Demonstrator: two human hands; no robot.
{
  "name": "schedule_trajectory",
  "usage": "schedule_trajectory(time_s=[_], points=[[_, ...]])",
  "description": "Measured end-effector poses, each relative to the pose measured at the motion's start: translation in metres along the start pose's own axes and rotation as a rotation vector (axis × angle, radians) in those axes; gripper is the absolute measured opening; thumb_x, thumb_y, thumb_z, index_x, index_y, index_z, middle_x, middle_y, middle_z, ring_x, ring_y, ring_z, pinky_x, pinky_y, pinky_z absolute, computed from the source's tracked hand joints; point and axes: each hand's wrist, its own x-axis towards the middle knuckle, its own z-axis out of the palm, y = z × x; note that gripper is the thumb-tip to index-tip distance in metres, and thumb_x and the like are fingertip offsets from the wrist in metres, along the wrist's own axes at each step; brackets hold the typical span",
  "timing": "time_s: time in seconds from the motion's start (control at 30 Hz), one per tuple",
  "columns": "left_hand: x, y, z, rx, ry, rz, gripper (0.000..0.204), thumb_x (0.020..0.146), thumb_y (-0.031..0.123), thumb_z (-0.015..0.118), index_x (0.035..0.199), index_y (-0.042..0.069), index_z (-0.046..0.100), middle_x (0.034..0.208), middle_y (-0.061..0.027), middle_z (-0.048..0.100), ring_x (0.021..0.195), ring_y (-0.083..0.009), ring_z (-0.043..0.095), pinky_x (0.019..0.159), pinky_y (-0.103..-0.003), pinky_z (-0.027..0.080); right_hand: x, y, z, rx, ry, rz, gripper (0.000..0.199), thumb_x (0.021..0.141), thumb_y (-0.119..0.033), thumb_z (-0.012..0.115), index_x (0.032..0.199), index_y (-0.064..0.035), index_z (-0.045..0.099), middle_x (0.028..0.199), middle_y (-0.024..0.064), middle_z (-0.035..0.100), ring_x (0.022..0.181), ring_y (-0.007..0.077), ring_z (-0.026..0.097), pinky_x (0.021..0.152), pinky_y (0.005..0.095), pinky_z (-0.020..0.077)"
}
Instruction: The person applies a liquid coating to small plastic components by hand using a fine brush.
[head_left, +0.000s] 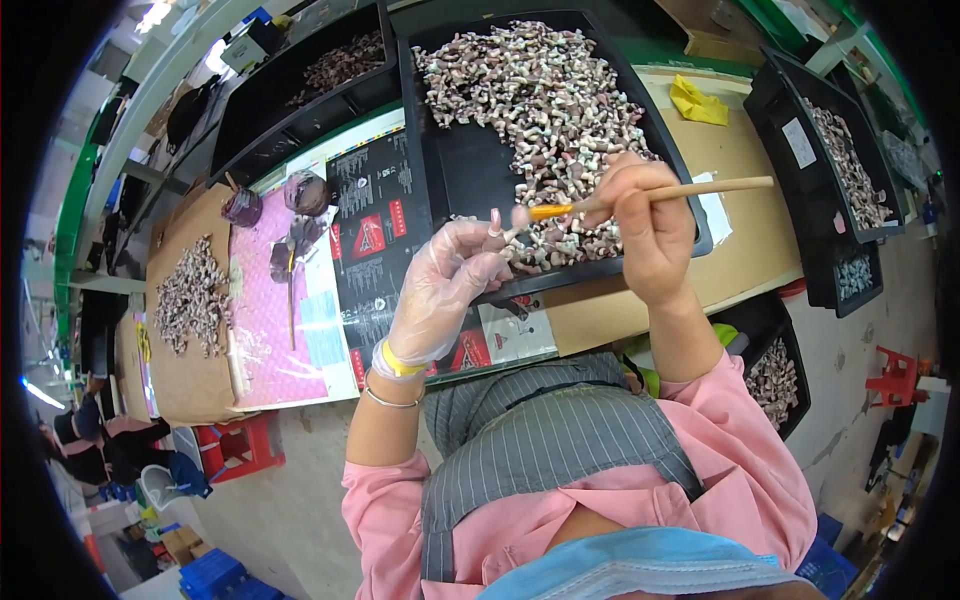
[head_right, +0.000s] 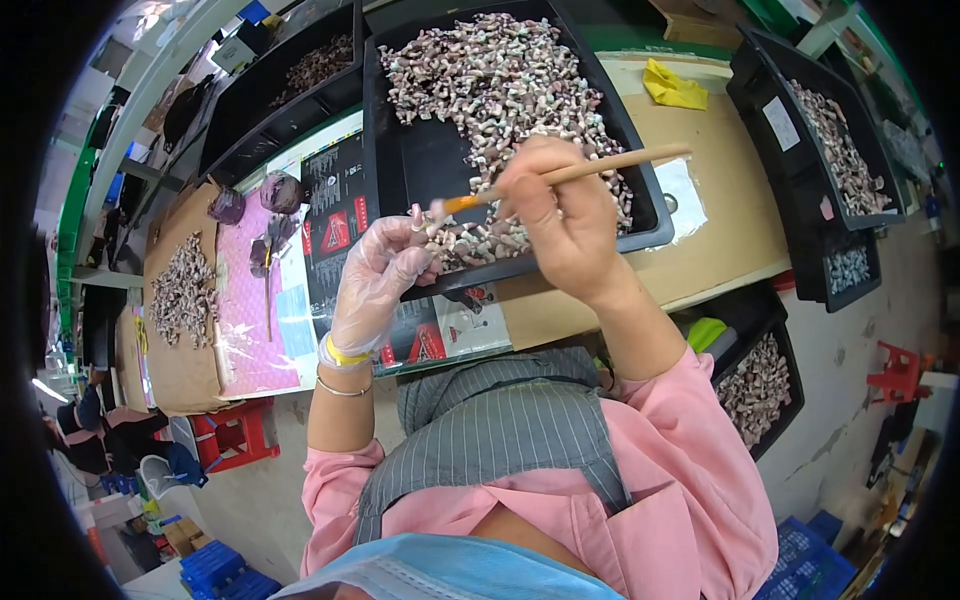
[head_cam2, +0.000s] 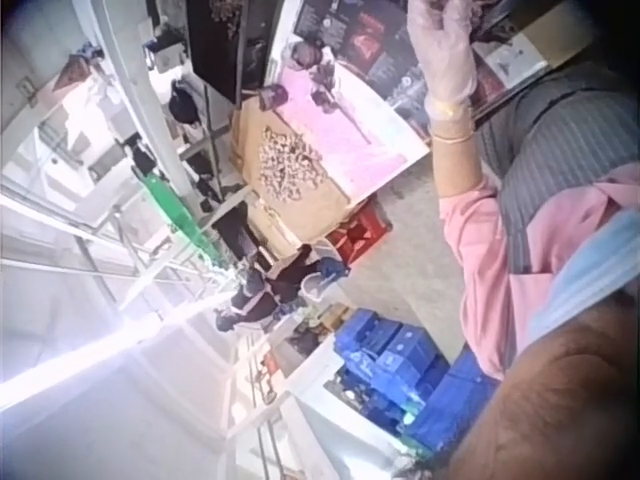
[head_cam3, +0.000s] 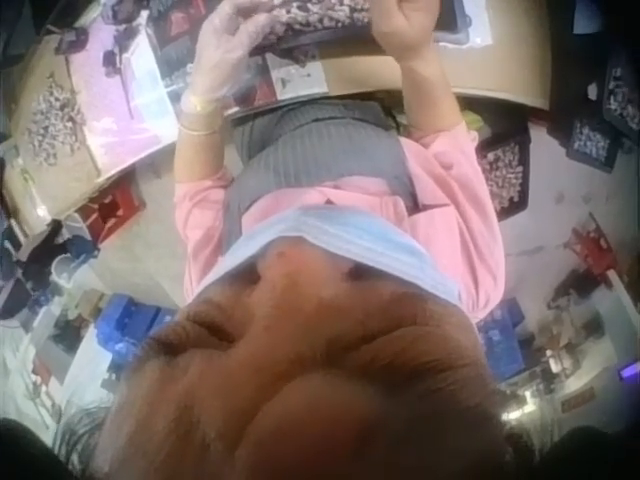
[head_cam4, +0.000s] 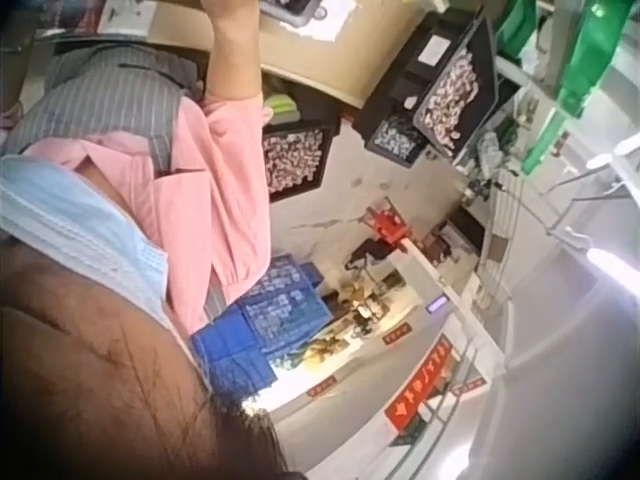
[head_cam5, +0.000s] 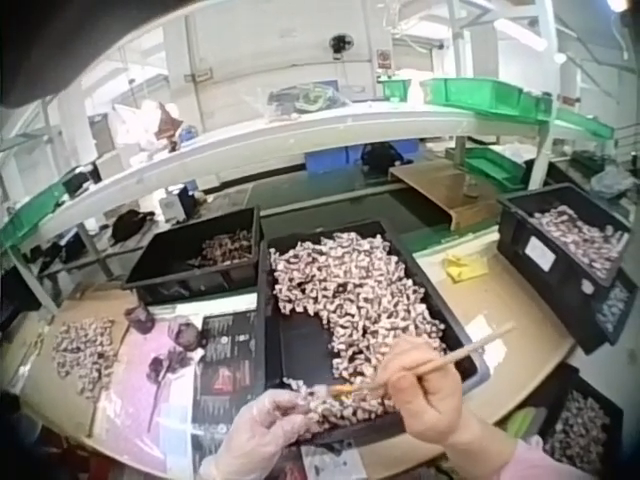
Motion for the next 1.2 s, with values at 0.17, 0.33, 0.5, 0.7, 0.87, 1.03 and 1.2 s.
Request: schedule_trajectory(time_s=[0.17,0.33,0.5,0.7,0.87,1.03,1.2], points=[[0.000,-0.003,-0.001,0.019,0.062,0.059,0.022,0.091,0.009,0.060,0.111,0.001,0.054,0.099,-0.0037,0.060,0.084,-0.0096,0.056,0.078,-0.024,0.048,0.006,0.007,-0.010,-0.332,-0.185,-0.142,0.015,0.099,-0.017,0.044,0.096,-0.0030,0.051,0.079,0.0063,0.052,0.066,0.0115,0.052,0.063,0.0238,0.0432],[0.001,-0.005,0.002,0.002,0.061,0.106,0.021,0.089,0.004,0.061,0.109,0.001,0.056,0.097,-0.0036,0.061,0.086,-0.0091,0.056,0.080,-0.025,0.049,0.010,0.001,-0.005,-0.325,-0.165,-0.234,0.017,0.099,-0.017,0.042,0.093,-0.0037,0.052,0.074,0.0046,0.052,0.068,0.0108,0.052,0.065,0.0222,0.0411],[0.003,-0.014,-0.004,0.275,0.150,0.255,0.021,0.083,-0.002,0.065,0.102,0.002,0.059,0.092,-0.0030,0.064,0.081,-0.0094,0.059,0.074,-0.024,0.050,0.003,0.007,-0.009,-0.388,0.036,-0.105,0.009,0.092,-0.016,0.055,0.089,-0.0073,0.056,0.078,0.0029,0.058,0.072,0.0204,0.055,0.084,0.0358,0.0375],[0.006,-0.013,-0.009,0.822,0.197,0.578,0.028,0.073,-0.009,0.069,0.096,0.003,0.059,0.087,-0.0071,0.061,0.081,-0.0156,0.061,0.072,-0.026,0.050,0.002,0.005,-0.003,-0.348,-0.212,-0.204,0.006,0.090,-0.013,0.058,0.088,-0.0080,0.057,0.078,0.0012,0.059,0.072,0.0195,0.056,0.087,0.0366,0.0359],[0.007,-0.009,-0.016,1.226,0.276,0.923,0.039,0.060,-0.012,0.070,0.094,0.005,0.060,0.086,-0.0082,0.062,0.076,-0.0250,0.061,0.066,-0.033,0.049,-0.003,0.005,-0.011,-0.391,-0.063,-0.145,0.003,0.090,-0.011,0.058,0.088,-0.0083,0.058,0.081,0.0009,0.060,0.073,0.0202,0.056,0.086,0.0369,0.0360],[0.006,-0.008,-0.010,1.321,0.254,0.991,0.039,0.058,-0.010,0.070,0.093,0.006,0.061,0.086,-0.0068,0.062,0.077,-0.0250,0.061,0.066,-0.034,0.049,-0.003,-0.001,0.011,-0.361,-0.199,-0.190,0.005,0.088,-0.014,0.061,0.086,-0.0101,0.059,0.079,-0.0014,0.059,0.070,0.0173,0.055,0.085,0.0359,0.0363],[0.003,-0.010,-0.013,1.429,0.217,0.975,0.032,0.063,0.005,0.065,0.095,0.008,0.064,0.093,-0.0041,0.060,0.084,-0.0214,0.059,0.071,-0.033,0.045,-0.002,-0.003,0.001,-0.556,-0.166,-0.233,0.007,0.085,-0.015,0.064,0.083,-0.0118,0.059,0.073,-0.0028,0.058,0.064,0.0164,0.055,0.086,0.0351,0.0349]])
